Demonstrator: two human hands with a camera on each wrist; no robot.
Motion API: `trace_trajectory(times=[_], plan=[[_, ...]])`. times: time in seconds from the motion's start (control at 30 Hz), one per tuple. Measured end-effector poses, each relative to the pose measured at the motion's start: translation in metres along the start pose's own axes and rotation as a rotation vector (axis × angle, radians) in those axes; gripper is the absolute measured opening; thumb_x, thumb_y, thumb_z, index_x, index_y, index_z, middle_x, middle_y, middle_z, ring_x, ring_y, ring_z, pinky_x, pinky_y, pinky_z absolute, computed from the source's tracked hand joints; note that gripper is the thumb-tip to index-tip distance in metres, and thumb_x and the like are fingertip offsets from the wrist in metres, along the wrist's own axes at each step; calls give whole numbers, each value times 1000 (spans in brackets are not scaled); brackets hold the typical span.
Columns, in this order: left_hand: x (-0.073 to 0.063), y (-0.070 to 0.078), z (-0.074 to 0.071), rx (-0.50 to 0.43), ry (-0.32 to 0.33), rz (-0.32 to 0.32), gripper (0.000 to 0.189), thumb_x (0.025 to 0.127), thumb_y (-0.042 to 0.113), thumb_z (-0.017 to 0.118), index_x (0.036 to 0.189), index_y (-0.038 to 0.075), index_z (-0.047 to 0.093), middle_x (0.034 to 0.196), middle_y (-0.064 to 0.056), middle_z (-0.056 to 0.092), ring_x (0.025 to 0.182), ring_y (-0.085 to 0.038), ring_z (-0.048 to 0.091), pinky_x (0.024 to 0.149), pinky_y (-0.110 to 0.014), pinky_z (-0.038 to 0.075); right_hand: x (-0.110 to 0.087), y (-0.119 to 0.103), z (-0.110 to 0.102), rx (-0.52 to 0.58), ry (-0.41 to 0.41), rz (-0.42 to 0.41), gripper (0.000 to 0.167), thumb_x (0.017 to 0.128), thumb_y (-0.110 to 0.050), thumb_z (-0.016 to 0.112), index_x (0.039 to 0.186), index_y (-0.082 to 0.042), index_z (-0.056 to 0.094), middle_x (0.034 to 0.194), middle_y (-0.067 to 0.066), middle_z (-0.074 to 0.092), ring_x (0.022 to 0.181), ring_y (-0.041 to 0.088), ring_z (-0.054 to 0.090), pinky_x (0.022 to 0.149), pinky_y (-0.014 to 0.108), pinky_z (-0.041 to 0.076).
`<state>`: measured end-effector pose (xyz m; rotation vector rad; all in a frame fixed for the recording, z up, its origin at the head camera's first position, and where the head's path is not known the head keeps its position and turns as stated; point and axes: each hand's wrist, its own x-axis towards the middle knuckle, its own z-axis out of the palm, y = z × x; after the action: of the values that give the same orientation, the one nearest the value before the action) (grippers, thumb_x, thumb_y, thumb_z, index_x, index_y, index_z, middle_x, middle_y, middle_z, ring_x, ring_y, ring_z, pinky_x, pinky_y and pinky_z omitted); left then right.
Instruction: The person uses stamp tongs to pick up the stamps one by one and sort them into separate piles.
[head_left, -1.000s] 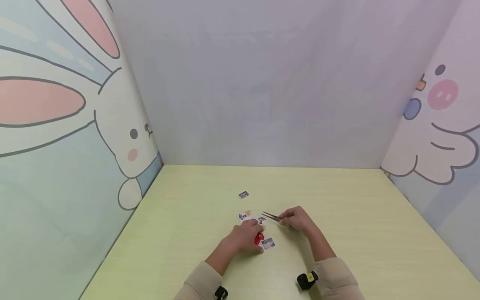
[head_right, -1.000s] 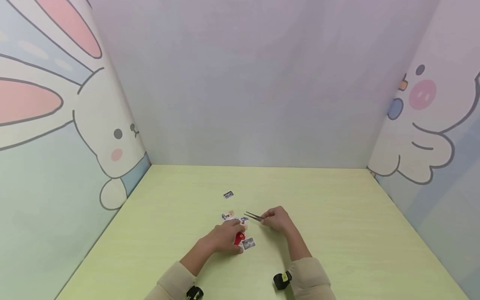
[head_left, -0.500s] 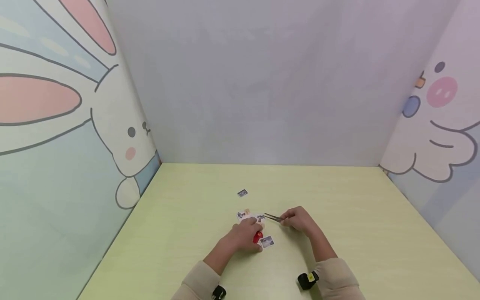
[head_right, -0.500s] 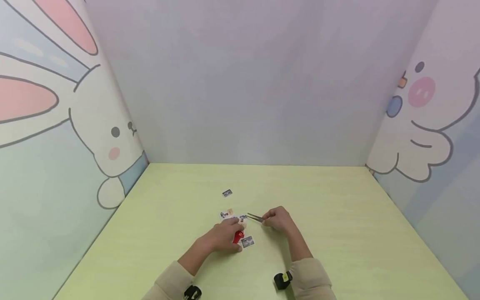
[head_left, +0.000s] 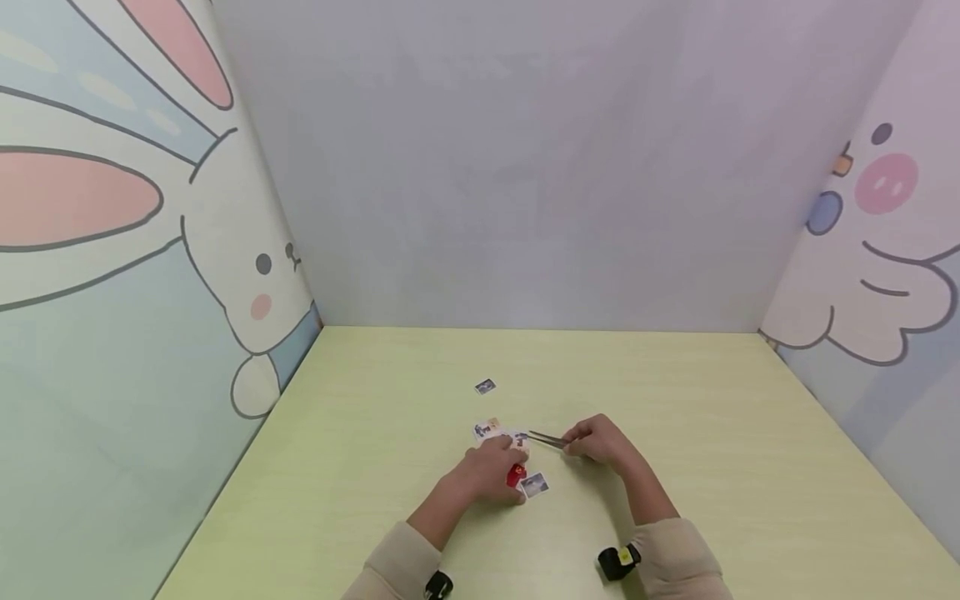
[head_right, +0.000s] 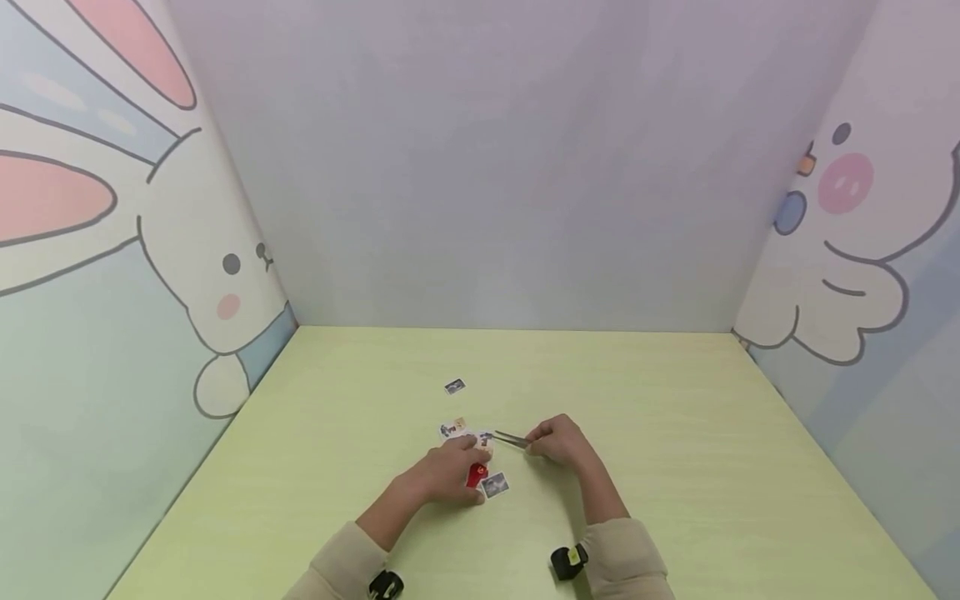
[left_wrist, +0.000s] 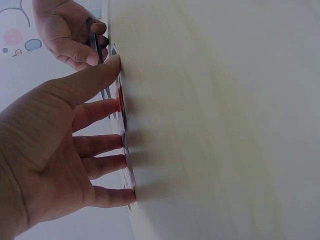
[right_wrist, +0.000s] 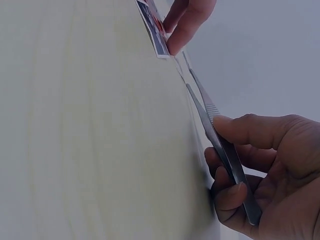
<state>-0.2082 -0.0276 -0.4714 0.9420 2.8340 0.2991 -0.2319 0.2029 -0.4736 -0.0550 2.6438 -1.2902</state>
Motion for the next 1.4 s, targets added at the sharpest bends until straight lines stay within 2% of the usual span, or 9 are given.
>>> trace_trajectory(times=[0.1, 0.23, 0.33, 0.53, 0.73, 0.97, 1.17, 1.4], plan=[[0, 0, 1, -2, -6, -2, 52, 74, 40, 75, 121, 22, 62, 116, -1, 52, 94, -14, 46, 69, -32, 43, -4, 1, -5, 15, -23, -29, 11, 76, -6, 71, 86, -2, 71, 79, 3, 60, 68, 18, 50, 59, 29, 41], [-2, 1, 1, -6, -7, -9, 52, 74, 39, 75, 121, 21, 61, 114, 0, 53, 93, -13, 46, 69, -32, 43, -9, 4, -10, 42, -63, -68, 12, 77, -8, 70, 86, -1, 71, 72, 2, 59, 61, 14, 48, 53, 28, 39], [-3, 2, 0, -1, -4, -11, 52, 74, 39, 75, 120, 21, 61, 112, 0, 53, 92, -13, 46, 69, -32, 43, -9, 5, -9, 64, -74, -40, 12, 77, -7, 70, 87, -2, 72, 68, 1, 58, 56, 12, 44, 49, 27, 36], [-4, 3, -1, -12, -4, -1, 49, 74, 38, 75, 119, 23, 60, 110, 1, 52, 91, -13, 45, 69, -33, 43, -7, 4, -3, 37, -56, -3, 12, 77, -6, 71, 89, -3, 72, 68, 1, 58, 56, 13, 44, 49, 27, 35], [-4, 4, 0, -15, -1, -4, 49, 74, 39, 75, 119, 23, 61, 111, 1, 52, 94, -14, 46, 71, -35, 44, -8, 2, 0, 41, -71, -32, 11, 78, -4, 68, 88, -2, 72, 66, 1, 57, 53, 13, 42, 47, 27, 33], [-4, 4, 1, -3, 2, -16, 49, 74, 40, 75, 119, 23, 62, 109, 3, 52, 92, -13, 46, 70, -34, 43, -8, 3, 3, 36, -52, -90, 9, 76, 1, 67, 84, 2, 70, 71, 2, 60, 61, 15, 49, 55, 29, 40], [-5, 3, 1, 4, 16, -12, 49, 73, 40, 75, 117, 23, 63, 112, 2, 53, 94, -13, 46, 69, -33, 42, -8, 3, 2, 34, -45, -106, 8, 77, 1, 66, 83, 3, 70, 71, 2, 60, 61, 16, 49, 55, 30, 40], [-6, -1, 2, -8, 57, 13, 43, 74, 38, 75, 112, 20, 65, 115, 1, 55, 104, -15, 48, 81, -34, 44, -13, -2, -11, 88, -25, -86, 10, 79, 3, 61, 85, 3, 69, 63, 2, 53, 53, 14, 39, 47, 27, 32]])
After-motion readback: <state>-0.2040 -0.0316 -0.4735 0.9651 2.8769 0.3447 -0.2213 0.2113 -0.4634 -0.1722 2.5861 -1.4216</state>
